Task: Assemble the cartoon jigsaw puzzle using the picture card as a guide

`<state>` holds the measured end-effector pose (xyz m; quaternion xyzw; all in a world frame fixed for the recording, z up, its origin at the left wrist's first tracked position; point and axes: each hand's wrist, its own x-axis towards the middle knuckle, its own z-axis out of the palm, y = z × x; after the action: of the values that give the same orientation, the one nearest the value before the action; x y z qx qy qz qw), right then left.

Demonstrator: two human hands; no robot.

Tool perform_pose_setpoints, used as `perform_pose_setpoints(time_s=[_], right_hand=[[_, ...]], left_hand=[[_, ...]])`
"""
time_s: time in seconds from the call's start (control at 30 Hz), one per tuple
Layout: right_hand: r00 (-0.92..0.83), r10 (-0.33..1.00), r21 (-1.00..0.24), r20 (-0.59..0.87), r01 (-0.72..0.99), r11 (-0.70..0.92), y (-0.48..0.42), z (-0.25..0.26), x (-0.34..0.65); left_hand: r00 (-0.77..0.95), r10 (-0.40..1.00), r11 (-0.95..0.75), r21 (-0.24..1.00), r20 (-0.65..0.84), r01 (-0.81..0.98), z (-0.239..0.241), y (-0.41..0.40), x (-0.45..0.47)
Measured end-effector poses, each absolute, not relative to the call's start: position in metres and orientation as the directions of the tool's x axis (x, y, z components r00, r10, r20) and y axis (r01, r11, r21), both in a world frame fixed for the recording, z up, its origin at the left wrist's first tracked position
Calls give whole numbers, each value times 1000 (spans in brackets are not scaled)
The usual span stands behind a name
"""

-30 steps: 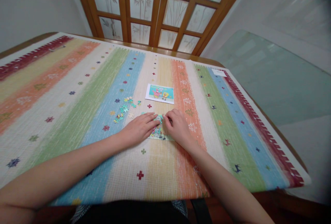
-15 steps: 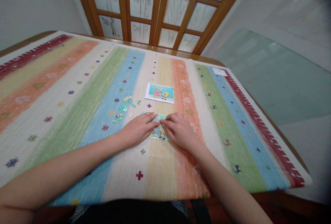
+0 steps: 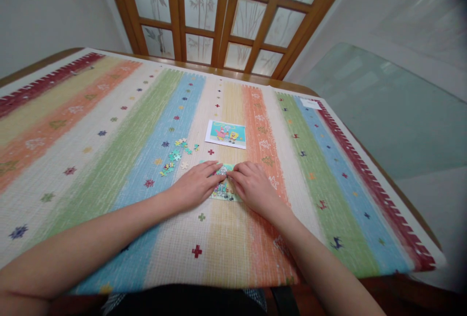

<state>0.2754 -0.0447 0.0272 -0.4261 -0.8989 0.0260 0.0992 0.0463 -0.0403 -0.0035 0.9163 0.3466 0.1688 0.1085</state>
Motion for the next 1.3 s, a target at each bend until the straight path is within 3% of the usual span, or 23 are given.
perform_pose_setpoints(time_s=[0.23,0.43,0.6,0.87,1.3], right_hand=[[-567,795,-217,217,765,606,-44,13,278],[-539,799,-331,265,728,601,-43,4,284],[-547,794,-353,265,711,608,-44,6,285],[-550,794,-371,259,703,607,-44,10,287],[-560,773,-412,299,655,634,-40,9,294]], left_hand=[[695,673,-737,298,252,606,0,-45,49],[733,651,-750,322,199,578,30,-30,10],[609,779,-622,296,147,725,46,-11,-59],[520,851,-501,420,79,757,24,-14,-89],[515,847,-513,462,134,723,6,-8,-92]])
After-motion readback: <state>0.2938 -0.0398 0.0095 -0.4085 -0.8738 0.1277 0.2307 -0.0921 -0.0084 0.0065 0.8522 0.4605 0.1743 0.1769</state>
